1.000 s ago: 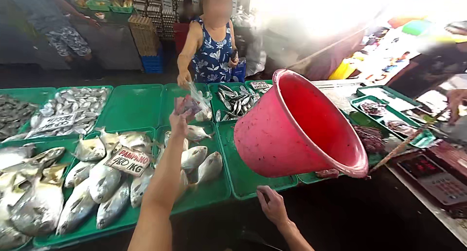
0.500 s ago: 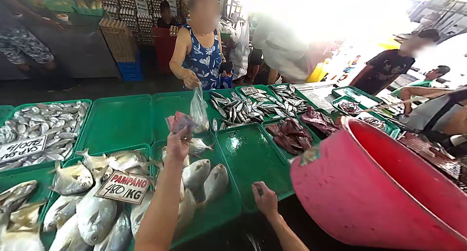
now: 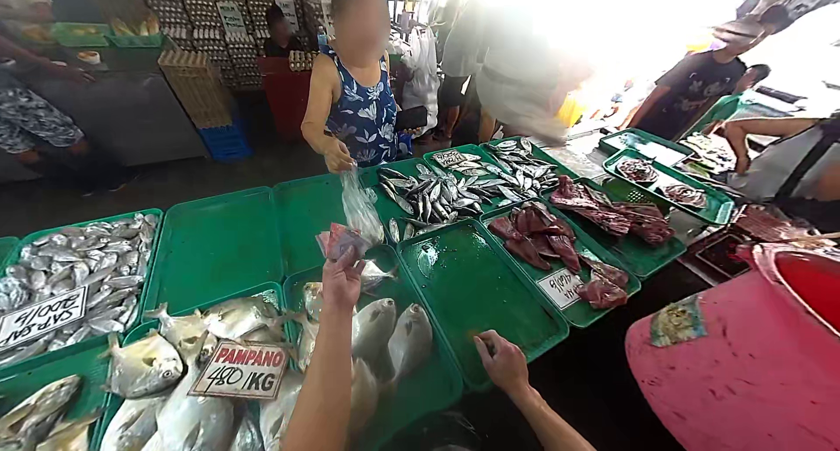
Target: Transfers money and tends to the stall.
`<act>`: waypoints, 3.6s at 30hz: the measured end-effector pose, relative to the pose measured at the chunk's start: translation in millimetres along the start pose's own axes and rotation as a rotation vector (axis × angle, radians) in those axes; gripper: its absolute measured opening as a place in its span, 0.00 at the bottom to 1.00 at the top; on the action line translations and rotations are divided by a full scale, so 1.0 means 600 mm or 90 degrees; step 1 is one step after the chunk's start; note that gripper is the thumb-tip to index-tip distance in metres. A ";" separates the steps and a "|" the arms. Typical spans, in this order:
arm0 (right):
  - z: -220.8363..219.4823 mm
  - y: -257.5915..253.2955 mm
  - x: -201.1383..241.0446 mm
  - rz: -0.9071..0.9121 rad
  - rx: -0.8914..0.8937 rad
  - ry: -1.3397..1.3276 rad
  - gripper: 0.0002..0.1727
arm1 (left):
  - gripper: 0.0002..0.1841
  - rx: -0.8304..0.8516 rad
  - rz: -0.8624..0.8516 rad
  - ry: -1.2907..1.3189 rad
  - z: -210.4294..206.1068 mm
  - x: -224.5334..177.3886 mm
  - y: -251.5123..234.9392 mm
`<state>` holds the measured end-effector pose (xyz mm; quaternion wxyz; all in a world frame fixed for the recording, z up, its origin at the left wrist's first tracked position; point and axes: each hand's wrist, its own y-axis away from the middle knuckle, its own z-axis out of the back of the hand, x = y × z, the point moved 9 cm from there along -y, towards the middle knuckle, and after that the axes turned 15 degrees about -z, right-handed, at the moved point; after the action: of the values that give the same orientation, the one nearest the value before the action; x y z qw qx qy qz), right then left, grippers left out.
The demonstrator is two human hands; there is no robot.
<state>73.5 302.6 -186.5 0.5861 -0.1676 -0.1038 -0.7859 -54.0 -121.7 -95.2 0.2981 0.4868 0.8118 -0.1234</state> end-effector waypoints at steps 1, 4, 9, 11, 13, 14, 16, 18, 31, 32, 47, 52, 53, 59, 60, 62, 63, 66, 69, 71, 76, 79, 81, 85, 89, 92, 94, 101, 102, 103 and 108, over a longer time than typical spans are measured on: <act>-0.001 0.000 -0.002 0.003 0.003 0.003 0.23 | 0.15 -0.001 0.007 -0.001 0.001 0.005 0.004; -0.002 0.002 -0.004 0.007 0.006 0.004 0.23 | 0.17 0.011 0.027 -0.013 -0.001 0.017 0.019; -0.001 0.003 -0.005 0.001 0.019 0.010 0.23 | 0.18 0.037 0.048 -0.047 0.000 0.030 0.051; -0.001 0.002 -0.004 -0.005 0.031 0.010 0.23 | 0.18 0.052 0.052 -0.052 0.005 0.032 0.069; 0.000 0.001 -0.002 -0.013 0.049 0.003 0.22 | 0.18 0.054 0.058 -0.053 0.015 0.036 0.087; 0.002 0.003 0.000 -0.020 0.067 -0.005 0.22 | 0.18 0.052 0.060 -0.053 0.022 0.038 0.096; 0.003 0.004 0.004 -0.025 0.082 -0.004 0.22 | 0.17 0.052 0.063 -0.049 0.037 0.042 0.108; 0.003 0.003 0.004 -0.008 0.055 0.006 0.23 | 0.17 0.049 0.064 -0.045 0.051 0.045 0.118; 0.001 -0.010 -0.005 0.003 0.030 0.011 0.25 | 0.16 0.035 0.097 -0.053 0.031 0.086 0.136; 0.000 -0.011 -0.006 0.004 0.020 0.013 0.25 | 0.16 0.046 0.098 -0.054 0.020 0.084 0.130; 0.004 -0.009 -0.009 -0.005 -0.004 0.015 0.24 | 0.13 0.261 -0.080 0.079 -0.243 -0.090 0.052; 0.005 -0.005 -0.006 -0.001 -0.008 0.011 0.24 | 0.13 0.263 -0.052 0.002 -0.196 -0.048 0.074; 0.003 -0.005 -0.007 -0.001 -0.004 0.013 0.25 | 0.14 0.260 -0.037 -0.034 -0.173 -0.028 0.081; 0.003 0.000 -0.005 0.010 -0.015 0.012 0.25 | 0.17 0.194 0.123 -0.215 -0.008 0.108 0.192; 0.004 -0.001 -0.003 0.015 -0.017 0.012 0.25 | 0.17 0.188 0.148 -0.223 0.011 0.123 0.211; 0.003 0.000 -0.002 0.020 -0.021 0.015 0.26 | 0.18 0.175 0.198 -0.222 0.037 0.146 0.249; 0.003 0.000 -0.003 0.022 -0.025 0.016 0.26 | 0.18 0.167 0.217 -0.223 0.043 0.156 0.266; 0.002 -0.003 -0.006 0.017 -0.024 0.021 0.26 | 0.14 0.178 0.259 -0.220 0.045 0.181 0.306; 0.001 -0.003 -0.006 0.007 -0.011 0.014 0.26 | 0.14 0.229 0.271 -0.211 0.033 0.191 0.318; 0.001 -0.004 -0.007 0.005 -0.014 0.009 0.26 | 0.14 0.238 0.263 -0.200 0.024 0.190 0.312; 0.011 0.001 -0.002 -0.012 -0.022 -0.006 0.24 | 0.14 0.224 0.249 -0.168 0.011 0.181 0.302; 0.005 -0.002 -0.006 -0.007 -0.032 0.011 0.26 | 0.13 0.221 0.244 -0.163 0.011 0.173 0.300; 0.003 -0.005 -0.007 -0.001 -0.037 0.014 0.26 | 0.12 0.211 0.244 -0.159 0.015 0.171 0.298; 0.004 -0.002 -0.009 0.000 -0.045 0.010 0.25 | 0.12 0.193 0.254 -0.159 0.017 0.164 0.303; 0.000 -0.002 -0.014 -0.023 -0.016 0.021 0.25 | 0.12 0.187 0.256 -0.159 0.023 0.156 0.306; 0.001 -0.002 -0.016 -0.032 -0.010 0.027 0.25 | 0.13 0.177 0.259 -0.161 0.026 0.152 0.307; 0.003 -0.004 -0.013 -0.038 -0.006 0.029 0.24 | 0.13 0.179 0.255 -0.162 0.026 0.149 0.305; 0.002 -0.006 -0.019 -0.088 0.090 0.010 0.23 | 0.13 0.160 0.234 -0.175 0.035 0.144 0.297; 0.000 -0.008 -0.021 -0.079 0.078 0.012 0.23 | 0.13 0.157 0.233 -0.169 0.035 0.145 0.296; -0.001 -0.009 -0.022 -0.075 0.077 0.012 0.23 | 0.12 0.156 0.233 -0.160 0.034 0.147 0.295; -0.003 -0.014 -0.026 -0.084 0.097 0.010 0.23 | 0.13 0.169 0.226 -0.137 0.026 0.151 0.293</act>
<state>69.3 318.3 -193.9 0.5450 -0.1094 -0.1694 -0.8138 72.2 22.8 -146.5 0.3329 0.6406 0.6541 -0.2260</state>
